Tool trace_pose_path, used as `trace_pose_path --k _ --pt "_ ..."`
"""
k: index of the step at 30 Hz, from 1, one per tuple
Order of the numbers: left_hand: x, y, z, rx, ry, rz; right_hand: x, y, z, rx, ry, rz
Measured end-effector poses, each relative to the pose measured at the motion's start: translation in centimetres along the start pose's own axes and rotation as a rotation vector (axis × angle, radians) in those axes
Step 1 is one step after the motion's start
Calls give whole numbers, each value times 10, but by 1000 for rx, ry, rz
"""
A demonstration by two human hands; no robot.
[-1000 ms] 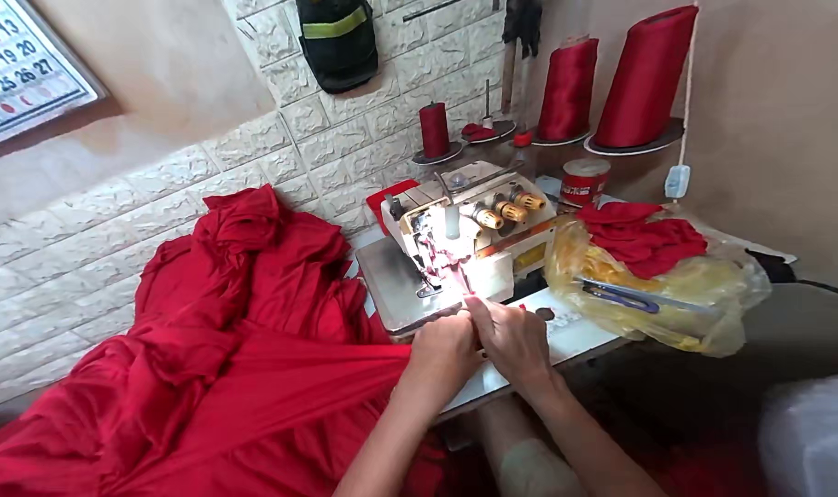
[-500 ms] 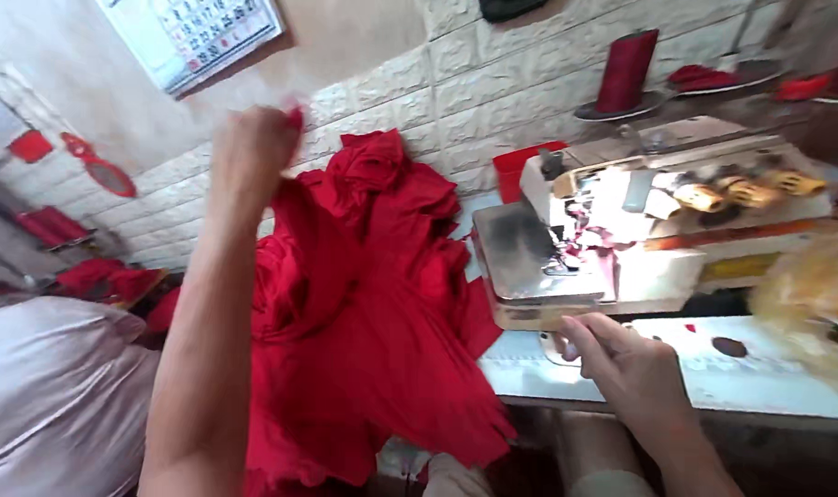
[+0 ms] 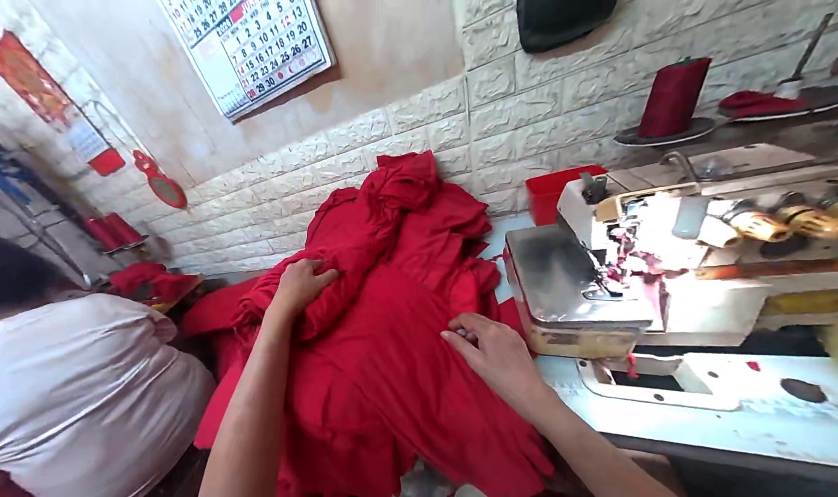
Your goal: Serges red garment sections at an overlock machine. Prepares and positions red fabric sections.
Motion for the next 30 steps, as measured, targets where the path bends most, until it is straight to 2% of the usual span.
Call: trace_pose_path --k 2,4,5,8,10,12,15,17,20,22,25,28,30 --pt "5 1 -2 3 29 -55 7 -6 2 128 193 -43" --pt "3 1 -6 -15 36 -48 14 -11 4 189 259 -54" --pt "2 1 -7 -32 45 -39 16 -11 6 162 225 -42" --pt "0 3 -12 -81 99 -27 8 1 16 -76 -108 99" --pt "-1 5 -15 -84 114 -27 1 6 17 -121 -154 152" --pt "-1 6 -15 -89 111 -22 0 2 17 -45 -31 94" --pt "0 8 -16 -119 93 -11 4 -12 17 175 212 -49" --pt "3 13 -22 -157 87 0 8 -19 18 223 269 -29" --pt "3 16 -25 -170 100 39 7 -16 16 20 119 390" --pt "2 20 -30 -189 165 93 1 -11 11 -140 33 652" --pt "6 39 -55 -277 283 116 -4 -9 -10 -322 -207 814" --pt "7 68 -90 -392 325 -21 -9 -9 -42 -210 -461 728" --pt "-2 93 -115 -464 234 -158 -7 -12 -58 -91 -483 759"
Point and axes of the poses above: each hand's wrist, its own z-axis towards the middle knuckle, its own x-axis out of the back of the hand, y = z × x, the point moved 6 cm from there along z, towards the middle knuckle, and after that the axes turned 8 degrees about x, right-handed, at the moved point
